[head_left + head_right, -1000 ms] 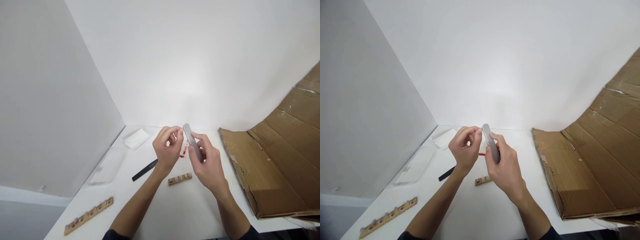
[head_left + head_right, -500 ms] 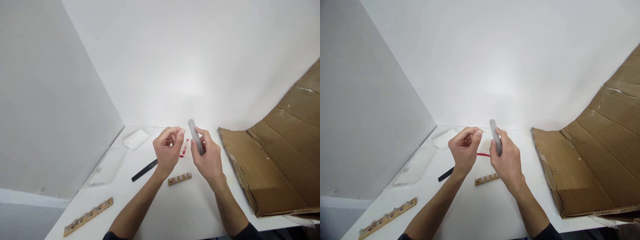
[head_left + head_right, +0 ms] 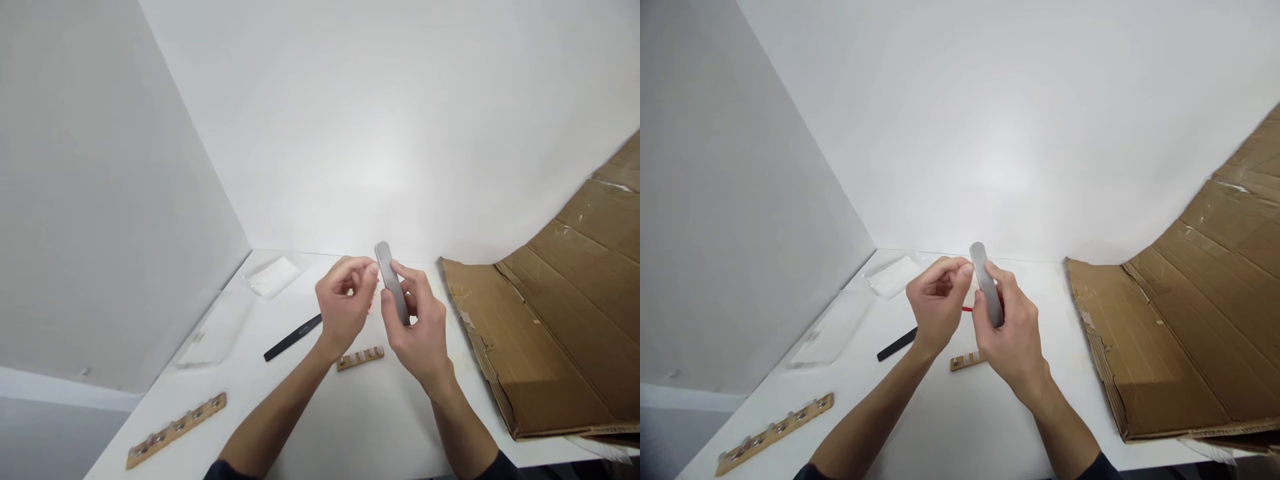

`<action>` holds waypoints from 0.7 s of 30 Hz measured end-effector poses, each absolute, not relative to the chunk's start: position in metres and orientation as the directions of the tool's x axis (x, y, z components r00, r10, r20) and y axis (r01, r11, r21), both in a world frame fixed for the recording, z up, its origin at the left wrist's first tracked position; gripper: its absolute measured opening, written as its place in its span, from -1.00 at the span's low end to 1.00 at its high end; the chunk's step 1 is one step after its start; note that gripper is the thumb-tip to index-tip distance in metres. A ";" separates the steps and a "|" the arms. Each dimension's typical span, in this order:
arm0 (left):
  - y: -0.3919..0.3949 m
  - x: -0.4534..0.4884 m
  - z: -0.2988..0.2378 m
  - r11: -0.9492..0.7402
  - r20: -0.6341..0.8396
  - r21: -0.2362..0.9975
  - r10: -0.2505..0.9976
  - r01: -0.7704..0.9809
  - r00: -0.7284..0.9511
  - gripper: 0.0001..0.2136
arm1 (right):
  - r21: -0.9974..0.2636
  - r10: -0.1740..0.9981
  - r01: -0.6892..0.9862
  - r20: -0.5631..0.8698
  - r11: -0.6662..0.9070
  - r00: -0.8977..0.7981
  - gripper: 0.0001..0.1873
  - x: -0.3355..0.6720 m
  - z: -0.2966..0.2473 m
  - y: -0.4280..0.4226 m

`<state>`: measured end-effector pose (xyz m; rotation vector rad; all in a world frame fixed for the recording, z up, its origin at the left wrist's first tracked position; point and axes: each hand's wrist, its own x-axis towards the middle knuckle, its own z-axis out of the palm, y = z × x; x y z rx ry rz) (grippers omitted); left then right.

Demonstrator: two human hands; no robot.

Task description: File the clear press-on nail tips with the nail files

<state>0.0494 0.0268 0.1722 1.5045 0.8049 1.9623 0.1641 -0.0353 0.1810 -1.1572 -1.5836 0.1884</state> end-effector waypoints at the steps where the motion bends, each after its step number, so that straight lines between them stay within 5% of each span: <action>1: 0.027 0.048 0.174 -0.642 0.610 0.760 0.757 -0.100 -0.234 -0.83 | -0.636 0.746 0.578 0.663 0.511 0.070 -0.65 0.165 0.181 -0.035; 5: 0.024 0.044 0.179 -0.515 0.485 0.822 0.857 -0.242 -0.176 -0.78 | -0.633 0.741 0.591 0.666 0.500 0.086 -0.64 0.164 0.179 -0.030; 12: 0.017 0.046 0.182 -0.497 0.473 0.822 0.868 -0.278 -0.155 -0.76 | -0.620 0.607 0.563 0.756 0.546 0.245 -0.62 0.167 0.176 -0.022; 16: 0.024 0.044 0.183 -0.494 0.458 0.820 0.869 -0.288 -0.185 -0.76 | -0.523 0.540 0.562 0.827 0.641 0.153 -0.59 0.168 0.178 -0.027; 21: 0.020 0.049 0.179 -0.523 0.493 0.813 0.852 -0.254 -0.175 -0.77 | -0.536 0.598 0.552 0.797 0.639 0.082 -0.63 0.165 0.178 -0.026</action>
